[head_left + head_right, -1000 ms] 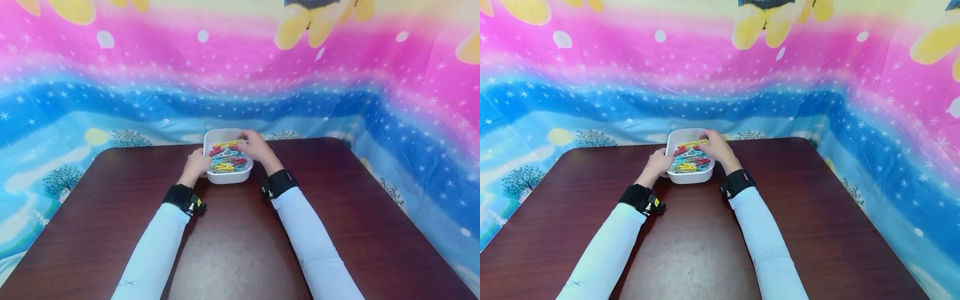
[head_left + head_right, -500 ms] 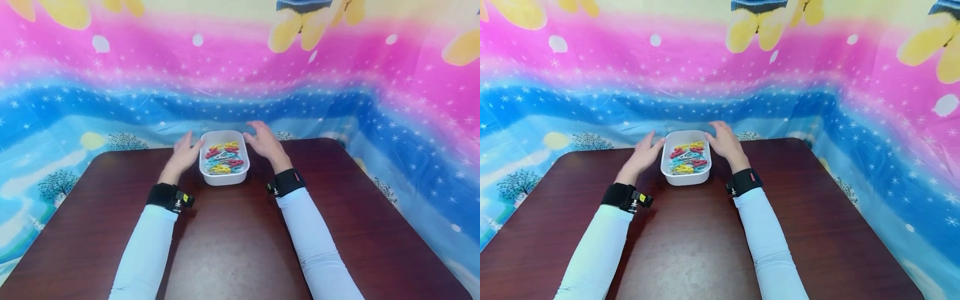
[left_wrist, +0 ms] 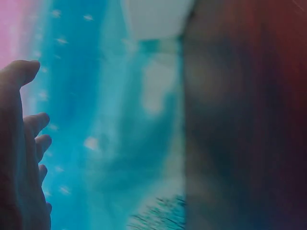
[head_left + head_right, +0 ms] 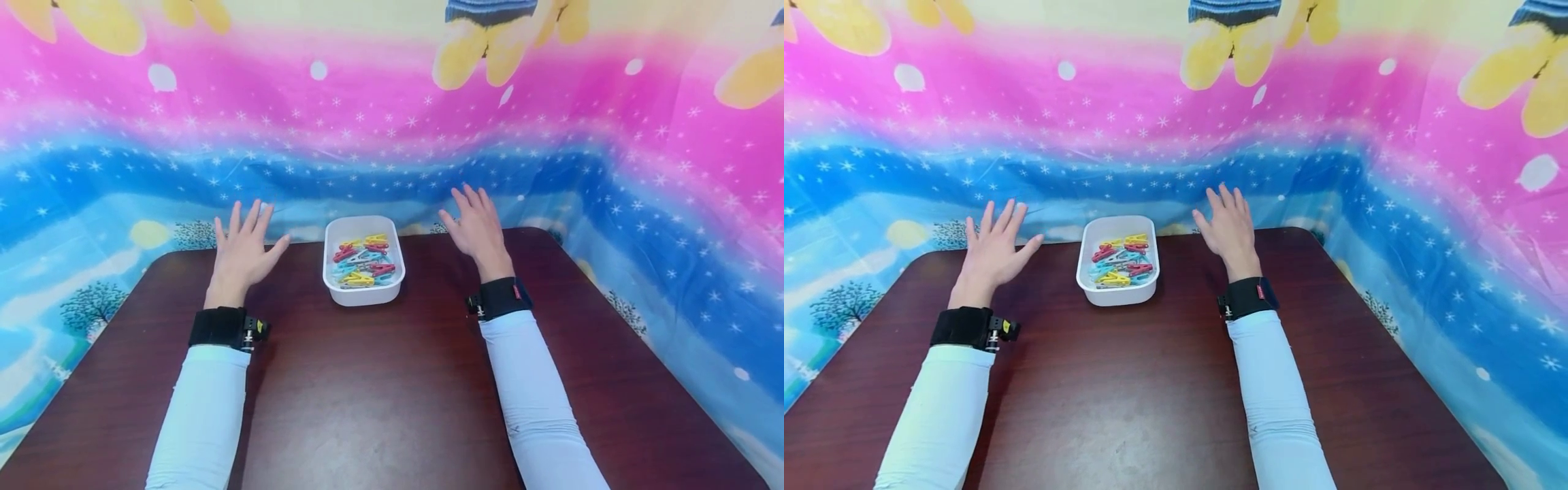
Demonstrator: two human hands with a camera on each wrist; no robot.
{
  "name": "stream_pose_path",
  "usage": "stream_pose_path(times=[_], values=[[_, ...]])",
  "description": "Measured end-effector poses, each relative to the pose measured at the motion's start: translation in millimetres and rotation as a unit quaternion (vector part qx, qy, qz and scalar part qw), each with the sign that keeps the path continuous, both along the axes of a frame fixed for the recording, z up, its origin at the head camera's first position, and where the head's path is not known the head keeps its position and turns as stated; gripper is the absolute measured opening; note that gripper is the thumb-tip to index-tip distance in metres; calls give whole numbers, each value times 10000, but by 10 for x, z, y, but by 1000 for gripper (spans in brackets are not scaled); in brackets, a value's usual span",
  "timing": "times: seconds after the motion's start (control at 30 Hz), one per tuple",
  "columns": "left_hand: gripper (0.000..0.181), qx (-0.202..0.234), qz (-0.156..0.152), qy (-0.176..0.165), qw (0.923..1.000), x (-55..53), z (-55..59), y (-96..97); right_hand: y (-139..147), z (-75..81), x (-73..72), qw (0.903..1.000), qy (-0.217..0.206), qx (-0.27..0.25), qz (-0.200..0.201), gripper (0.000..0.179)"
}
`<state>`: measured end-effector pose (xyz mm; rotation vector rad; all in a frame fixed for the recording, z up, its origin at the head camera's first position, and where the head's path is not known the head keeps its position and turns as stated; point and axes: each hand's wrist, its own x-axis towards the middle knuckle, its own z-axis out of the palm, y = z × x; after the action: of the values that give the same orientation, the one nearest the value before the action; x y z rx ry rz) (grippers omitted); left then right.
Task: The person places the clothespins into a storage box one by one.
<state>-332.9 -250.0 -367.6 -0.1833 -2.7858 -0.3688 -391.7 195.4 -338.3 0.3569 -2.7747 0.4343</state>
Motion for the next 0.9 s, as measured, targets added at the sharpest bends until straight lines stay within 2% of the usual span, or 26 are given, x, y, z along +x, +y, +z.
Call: stream_pose_path(times=[0.17, 0.3, 0.53, 0.73, 0.9], values=[[89, -7, 20, -532, 9986, -112, -300, -105, 68, -345, -173, 9988, -376, 328, 7, 70], [92, 23, 36, -770, 9970, -155, -457, -124, 28, -488, -228, 9974, -610, 388, -22, 71], [89, 19, 75, -807, 9967, -95, -489, -66, -5, -521, -167, 9971, -678, 358, -17, 71], [90, 32, 76, -627, 9980, -110, -450, -49, 0, -511, -179, 9975, -645, 301, 9, 70], [90, 16, 80, -630, 9980, -113, -478, -36, 7, -545, -184, 9973, -620, 384, -4, 71]])
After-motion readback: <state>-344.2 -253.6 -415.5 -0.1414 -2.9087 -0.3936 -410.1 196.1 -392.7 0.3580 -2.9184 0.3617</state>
